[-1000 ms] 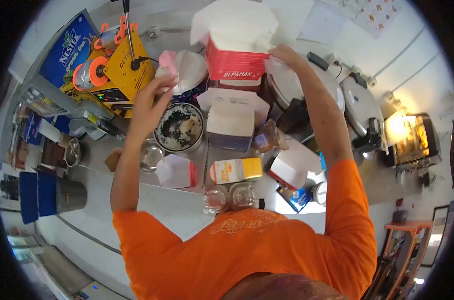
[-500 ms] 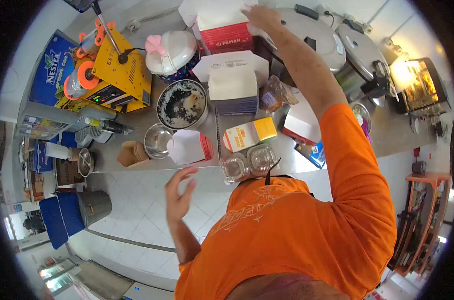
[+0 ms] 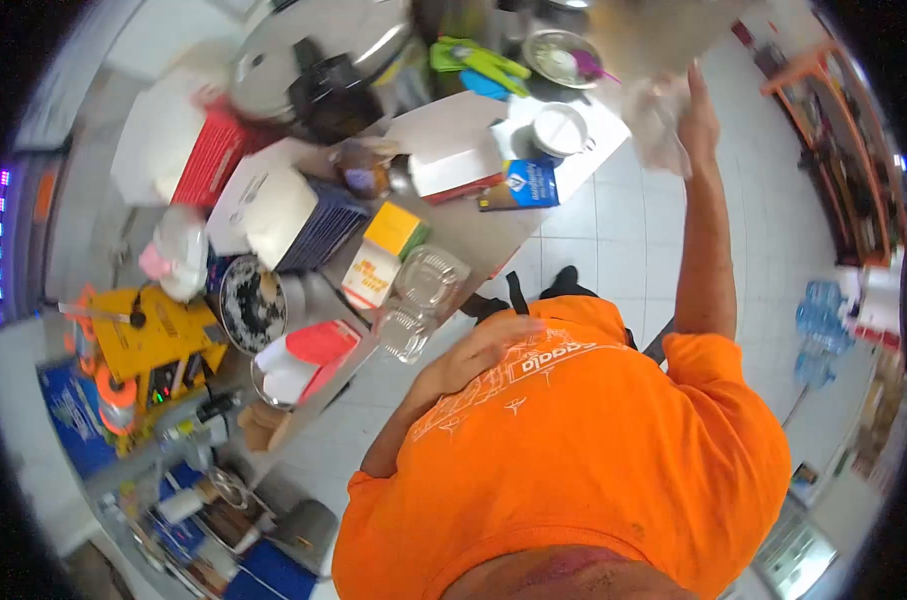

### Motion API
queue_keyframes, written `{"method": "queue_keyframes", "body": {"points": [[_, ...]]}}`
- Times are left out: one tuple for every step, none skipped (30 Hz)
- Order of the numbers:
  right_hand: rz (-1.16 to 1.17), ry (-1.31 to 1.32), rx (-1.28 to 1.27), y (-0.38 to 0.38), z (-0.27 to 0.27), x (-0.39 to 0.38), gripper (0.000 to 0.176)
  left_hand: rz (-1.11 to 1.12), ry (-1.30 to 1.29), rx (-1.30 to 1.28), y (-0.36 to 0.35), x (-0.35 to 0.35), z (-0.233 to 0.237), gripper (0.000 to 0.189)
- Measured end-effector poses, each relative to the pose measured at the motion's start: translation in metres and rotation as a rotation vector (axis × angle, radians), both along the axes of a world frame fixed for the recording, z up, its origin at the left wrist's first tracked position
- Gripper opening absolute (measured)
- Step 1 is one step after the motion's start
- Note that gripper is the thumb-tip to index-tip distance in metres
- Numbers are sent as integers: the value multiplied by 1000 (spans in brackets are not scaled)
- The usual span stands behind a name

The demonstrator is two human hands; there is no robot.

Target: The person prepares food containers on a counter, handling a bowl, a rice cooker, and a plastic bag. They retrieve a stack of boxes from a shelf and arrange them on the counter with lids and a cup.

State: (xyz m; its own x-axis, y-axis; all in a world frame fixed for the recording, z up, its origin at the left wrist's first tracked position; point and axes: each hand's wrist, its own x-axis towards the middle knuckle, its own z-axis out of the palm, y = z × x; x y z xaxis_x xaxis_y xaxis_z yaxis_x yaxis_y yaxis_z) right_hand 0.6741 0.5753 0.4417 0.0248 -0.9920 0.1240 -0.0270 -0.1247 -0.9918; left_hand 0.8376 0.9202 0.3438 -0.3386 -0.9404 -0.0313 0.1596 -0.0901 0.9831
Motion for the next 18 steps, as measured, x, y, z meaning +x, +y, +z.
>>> {"method": "queue_keyframes", "body": {"points": [[-61,-219,299,-9,-20,-47,42,-107,156,-13,-10,-15,-8,66],[-46,-221,338,-13,-40,-96,45,-206,283,24,-24,-29,-10,67],[-34,-227,379,-11,-60,-146,49,-285,370,84,-38,-44,-7,69],[-28,-237,425,-4,-79,-189,53,-350,425,172,-52,-61,-4,71],[-71,-183,411,0,-97,-223,53,-410,456,258,-66,-80,-2,72],[-112,-129,401,3,-113,-253,54,-457,482,337,-81,-100,0,74],[-147,-75,393,4,-127,-282,55,-502,495,413,-96,-122,-1,76],[-193,41,248,6,-136,-300,54,-538,495,480,-111,-144,0,77],[-238,161,106,10,-140,-310,54,-572,494,547,-126,-166,0,79],[-274,289,-29,8,-147,-325,55,-597,484,611,-141,-190,-2,81],[-227,235,60,5,-158,-344,54,-618,462,669,-154,-214,-4,83],[-178,173,154,4,-173,-360,52,-627,416,734,-164,-236,-5,84],[-125,102,251,6,-191,-376,51,-637,358,794,-174,-252,-10,85],[-111,20,334,7,-216,-392,50,-645,302,855,-183,-269,-14,85],[-93,-65,413,8,-251,-408,49,-618,248,912,-186,-280,-33,84],[-69,-146,494,11,-285,-424,47,-586,201,969,-186,-287,-50,83],[-120,-252,637,17,-325,-437,47,-542,158,1033,-183,-291,-65,82],[-160,-353,790,26,-367,-451,48,-561,-136,806,-185,-298,-79,80]]}}
